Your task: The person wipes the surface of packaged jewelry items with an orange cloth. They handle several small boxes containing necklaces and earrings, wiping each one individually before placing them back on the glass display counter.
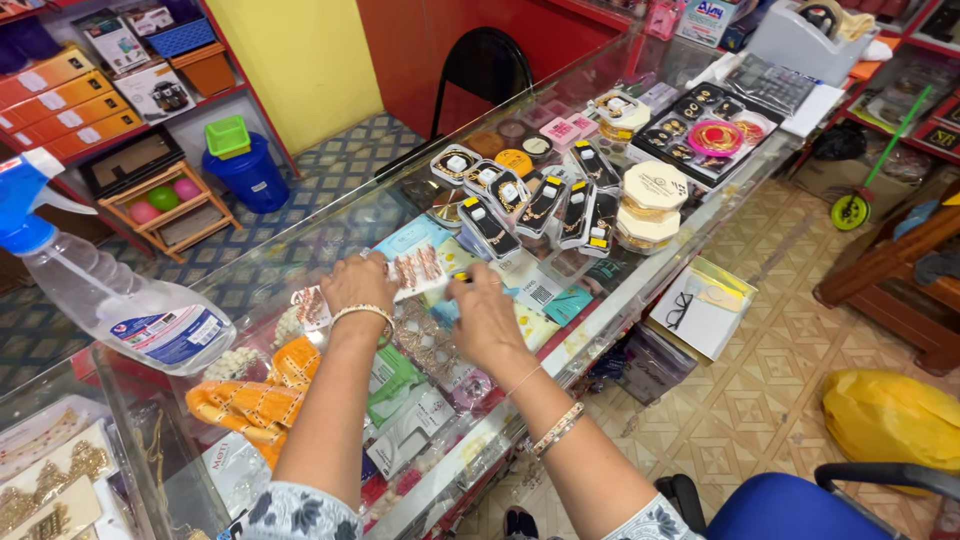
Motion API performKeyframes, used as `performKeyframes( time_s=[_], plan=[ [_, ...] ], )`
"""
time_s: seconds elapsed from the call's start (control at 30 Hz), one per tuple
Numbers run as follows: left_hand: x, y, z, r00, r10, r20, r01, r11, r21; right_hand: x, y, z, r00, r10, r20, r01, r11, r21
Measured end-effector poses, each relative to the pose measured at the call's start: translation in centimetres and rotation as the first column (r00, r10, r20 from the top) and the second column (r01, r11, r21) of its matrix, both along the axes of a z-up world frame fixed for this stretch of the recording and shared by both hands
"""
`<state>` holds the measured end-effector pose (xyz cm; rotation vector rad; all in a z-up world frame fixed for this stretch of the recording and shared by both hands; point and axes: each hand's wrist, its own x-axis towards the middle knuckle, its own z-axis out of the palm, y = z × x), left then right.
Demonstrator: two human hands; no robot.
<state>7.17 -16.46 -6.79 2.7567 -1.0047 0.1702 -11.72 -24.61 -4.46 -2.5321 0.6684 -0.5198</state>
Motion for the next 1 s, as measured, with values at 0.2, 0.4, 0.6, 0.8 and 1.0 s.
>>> performKeyframes(
  time_s=[0.2,0.4,0.6,0.8,1.0],
  plan=[
    [4.0,-0.2,-1.3,0.992,0.08,0.093,-0.08,0.997,-0.008,2.0,-2.1,-0.7,0.976,0.019,0.217,0.003,0.995,-0.102],
    [4.7,-0.5,-1.3,0.981,0.187,0.044,-0.188,0.982,0.014,2.5,-5.0,-1.4,0.993,-0.115,0.022,0.117,0.973,-0.2],
    [3.0,-3.3,0.3,0.968,0.029,0.249,0.032,0.971,-0.235,1.0,-4.6,0.8,0.972,-0.065,-0.225,0.078,0.996,0.047],
    [-0.9,-10.7,1.9,0.941,-0.336,0.033,0.313,0.831,-0.459,-0.7,-11.0,1.6,0.897,-0.406,0.177,0.442,0.847,-0.297],
    [-4.2,-17.2,2.0,0.848,-0.522,0.095,0.53,0.826,-0.191,-0.7,-16.1,-0.3,0.877,-0.473,0.081,0.479,0.848,-0.229]
  ],
)
